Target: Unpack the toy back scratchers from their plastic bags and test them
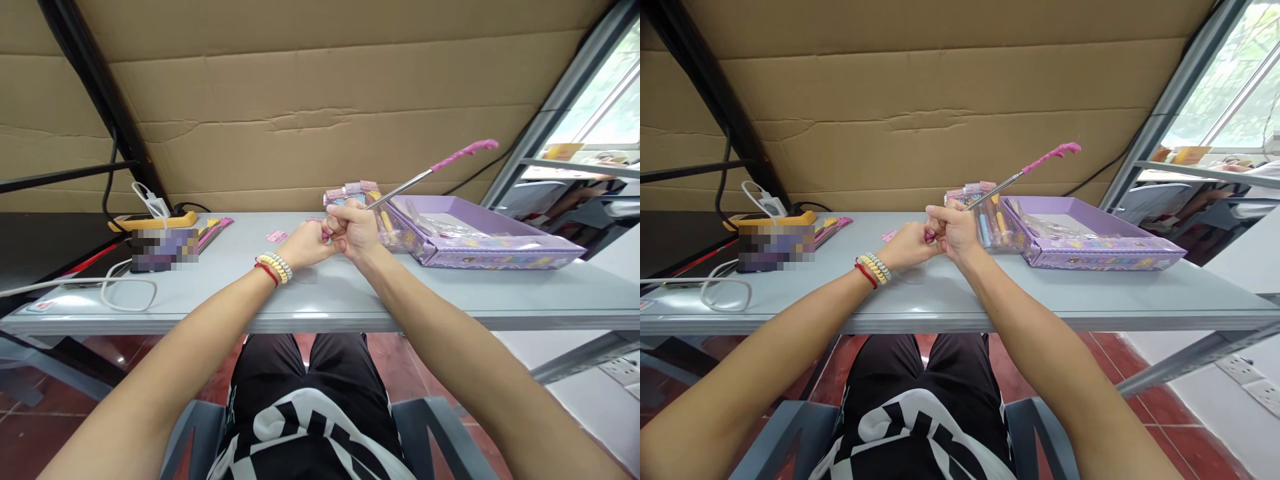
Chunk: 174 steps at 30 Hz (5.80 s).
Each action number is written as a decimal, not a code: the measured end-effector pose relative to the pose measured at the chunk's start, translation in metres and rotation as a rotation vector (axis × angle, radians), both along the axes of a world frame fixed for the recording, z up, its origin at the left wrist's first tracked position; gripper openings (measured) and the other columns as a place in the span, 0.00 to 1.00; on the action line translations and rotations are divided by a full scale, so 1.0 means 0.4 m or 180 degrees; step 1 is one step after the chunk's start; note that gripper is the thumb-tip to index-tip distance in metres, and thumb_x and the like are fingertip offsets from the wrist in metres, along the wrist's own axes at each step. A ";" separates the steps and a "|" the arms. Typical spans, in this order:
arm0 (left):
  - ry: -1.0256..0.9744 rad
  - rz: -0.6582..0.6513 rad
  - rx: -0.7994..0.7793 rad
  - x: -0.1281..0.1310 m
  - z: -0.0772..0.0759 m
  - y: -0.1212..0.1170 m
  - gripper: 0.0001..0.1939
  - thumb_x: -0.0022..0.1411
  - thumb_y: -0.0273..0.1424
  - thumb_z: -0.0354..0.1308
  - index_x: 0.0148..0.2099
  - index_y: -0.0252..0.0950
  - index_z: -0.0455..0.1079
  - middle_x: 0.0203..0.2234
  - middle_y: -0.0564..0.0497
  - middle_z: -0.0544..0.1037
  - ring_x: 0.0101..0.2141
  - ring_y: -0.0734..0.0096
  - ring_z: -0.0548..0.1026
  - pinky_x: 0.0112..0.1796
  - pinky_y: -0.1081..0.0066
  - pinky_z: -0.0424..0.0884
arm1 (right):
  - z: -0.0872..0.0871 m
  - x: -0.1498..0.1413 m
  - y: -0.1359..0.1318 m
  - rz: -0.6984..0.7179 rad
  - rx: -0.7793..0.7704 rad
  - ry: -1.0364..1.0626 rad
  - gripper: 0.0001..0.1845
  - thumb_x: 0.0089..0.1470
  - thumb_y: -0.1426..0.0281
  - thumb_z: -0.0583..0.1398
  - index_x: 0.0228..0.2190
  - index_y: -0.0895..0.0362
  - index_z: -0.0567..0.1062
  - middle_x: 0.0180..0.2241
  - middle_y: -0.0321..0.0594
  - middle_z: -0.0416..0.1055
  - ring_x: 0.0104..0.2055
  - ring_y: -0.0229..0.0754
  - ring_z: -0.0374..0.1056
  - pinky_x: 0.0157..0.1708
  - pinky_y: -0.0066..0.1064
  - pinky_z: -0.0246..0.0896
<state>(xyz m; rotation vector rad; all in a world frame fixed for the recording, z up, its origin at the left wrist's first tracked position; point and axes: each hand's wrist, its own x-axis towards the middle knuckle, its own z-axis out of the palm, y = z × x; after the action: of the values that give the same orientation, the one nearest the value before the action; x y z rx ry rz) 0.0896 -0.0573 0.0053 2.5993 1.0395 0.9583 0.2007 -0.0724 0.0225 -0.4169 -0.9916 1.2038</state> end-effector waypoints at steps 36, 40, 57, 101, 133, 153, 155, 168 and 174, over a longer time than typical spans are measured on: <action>-0.0317 -0.0196 0.0132 0.005 -0.004 -0.005 0.13 0.55 0.34 0.55 0.22 0.37 0.57 0.17 0.58 0.60 0.22 0.77 0.57 0.27 0.72 0.54 | -0.001 0.000 0.004 -0.0145 0.0133 -0.0033 0.33 0.28 0.77 0.66 0.14 0.55 0.43 0.09 0.22 0.42 0.11 0.26 0.45 0.11 0.25 0.46; -0.0208 -0.0093 0.0226 0.003 -0.002 -0.006 0.13 0.54 0.34 0.55 0.22 0.37 0.57 0.15 0.58 0.58 0.20 0.77 0.54 0.26 0.71 0.53 | -0.002 -0.001 0.005 -0.0226 0.0131 -0.0105 0.31 0.29 0.77 0.66 0.15 0.55 0.43 0.09 0.22 0.43 0.11 0.26 0.45 0.12 0.25 0.47; 0.0116 0.0086 0.0425 -0.005 0.005 0.000 0.11 0.59 0.39 0.50 0.30 0.37 0.65 0.18 0.55 0.63 0.21 0.73 0.60 0.27 0.70 0.55 | 0.007 -0.015 0.004 -0.0595 0.0063 0.0184 0.30 0.30 0.78 0.64 0.14 0.54 0.44 0.09 0.22 0.42 0.10 0.26 0.44 0.11 0.25 0.47; 0.0139 0.0499 -0.0243 -0.019 0.018 0.007 0.27 0.51 0.48 0.57 0.17 0.39 0.47 0.12 0.56 0.52 0.18 0.76 0.52 0.24 0.69 0.47 | 0.014 -0.007 0.000 -0.0565 -0.0031 0.0389 0.30 0.30 0.79 0.64 0.15 0.55 0.43 0.08 0.22 0.44 0.11 0.26 0.44 0.12 0.24 0.47; 0.0265 0.0448 0.0236 -0.037 0.016 -0.010 0.22 0.55 0.51 0.57 0.38 0.35 0.72 0.27 0.49 0.75 0.29 0.66 0.72 0.30 0.70 0.58 | -0.013 0.002 0.009 -0.0100 0.0297 0.0215 0.31 0.32 0.77 0.65 0.16 0.57 0.44 0.10 0.24 0.44 0.14 0.27 0.47 0.19 0.26 0.56; 0.0402 0.0532 0.0100 -0.023 0.011 0.002 0.20 0.51 0.48 0.59 0.22 0.38 0.64 0.16 0.51 0.67 0.23 0.66 0.67 0.25 0.68 0.53 | -0.010 -0.004 -0.005 0.0126 0.0333 -0.0039 0.29 0.34 0.72 0.65 0.11 0.57 0.46 0.10 0.25 0.40 0.12 0.27 0.43 0.17 0.28 0.52; 0.0422 0.0721 0.0038 -0.025 0.016 0.003 0.22 0.49 0.51 0.59 0.20 0.38 0.63 0.15 0.51 0.66 0.22 0.66 0.67 0.25 0.69 0.52 | -0.007 -0.006 -0.007 0.0063 0.0401 0.0093 0.28 0.35 0.72 0.64 0.11 0.57 0.46 0.10 0.25 0.39 0.12 0.27 0.42 0.17 0.28 0.51; 0.0169 0.0281 0.0214 -0.032 0.010 0.003 0.26 0.51 0.48 0.61 0.44 0.33 0.68 0.37 0.45 0.76 0.36 0.63 0.73 0.35 0.69 0.64 | -0.007 0.006 0.008 0.0102 0.0193 -0.0027 0.23 0.34 0.68 0.66 0.17 0.55 0.54 0.17 0.30 0.62 0.23 0.37 0.65 0.23 0.30 0.61; 0.0475 0.0344 0.0095 -0.028 0.003 -0.001 0.22 0.55 0.50 0.56 0.36 0.34 0.69 0.30 0.45 0.75 0.31 0.60 0.73 0.31 0.67 0.61 | -0.013 0.011 0.011 0.0417 0.0279 -0.0266 0.28 0.36 0.66 0.65 0.13 0.56 0.47 0.11 0.28 0.47 0.16 0.31 0.52 0.18 0.27 0.53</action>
<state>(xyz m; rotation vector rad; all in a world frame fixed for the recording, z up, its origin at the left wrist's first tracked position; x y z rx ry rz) 0.0782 -0.0575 0.0064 2.6980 1.2224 0.8180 0.2051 -0.0682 0.0171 -0.3392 -1.1539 1.2632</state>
